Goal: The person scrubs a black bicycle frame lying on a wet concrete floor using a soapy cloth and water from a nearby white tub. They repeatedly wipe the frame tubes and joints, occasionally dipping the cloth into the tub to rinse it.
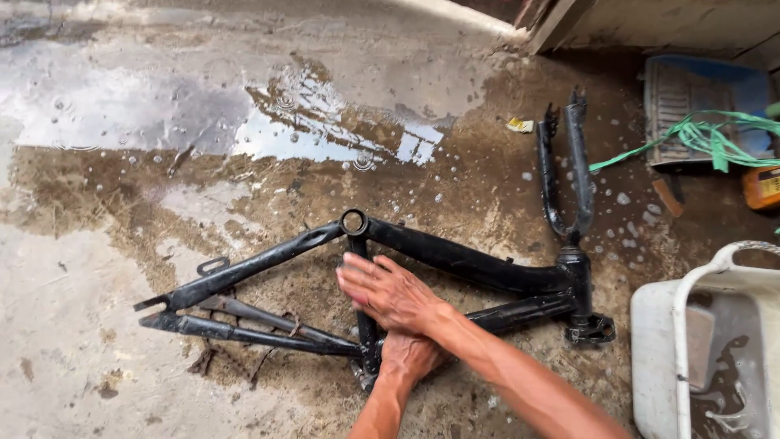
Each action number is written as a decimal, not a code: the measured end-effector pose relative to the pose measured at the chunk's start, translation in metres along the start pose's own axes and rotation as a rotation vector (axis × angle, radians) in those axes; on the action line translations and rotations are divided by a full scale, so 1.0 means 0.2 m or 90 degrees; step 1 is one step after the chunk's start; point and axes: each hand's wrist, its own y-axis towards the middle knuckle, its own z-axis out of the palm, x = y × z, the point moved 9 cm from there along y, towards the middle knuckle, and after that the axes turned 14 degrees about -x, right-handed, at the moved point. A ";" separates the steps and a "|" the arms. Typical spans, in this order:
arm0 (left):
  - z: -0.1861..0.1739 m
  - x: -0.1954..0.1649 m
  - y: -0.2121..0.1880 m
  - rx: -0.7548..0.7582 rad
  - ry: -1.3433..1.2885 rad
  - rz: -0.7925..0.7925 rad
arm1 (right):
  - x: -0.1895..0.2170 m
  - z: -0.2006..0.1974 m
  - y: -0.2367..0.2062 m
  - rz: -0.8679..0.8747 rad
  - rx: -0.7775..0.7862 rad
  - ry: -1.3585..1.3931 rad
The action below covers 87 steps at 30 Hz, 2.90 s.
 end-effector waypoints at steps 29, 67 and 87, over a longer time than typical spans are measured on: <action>-0.31 -0.14 -0.03 -0.069 0.091 0.014 | -0.31 -0.56 -0.66 0.446 -0.351 -0.067; -0.44 -0.03 -0.40 0.097 0.342 0.065 | -0.12 -0.91 -1.38 0.707 -0.342 -0.276; -0.43 -0.22 -0.01 -0.108 0.265 0.002 | -0.53 -0.81 -1.61 0.882 -0.385 -0.276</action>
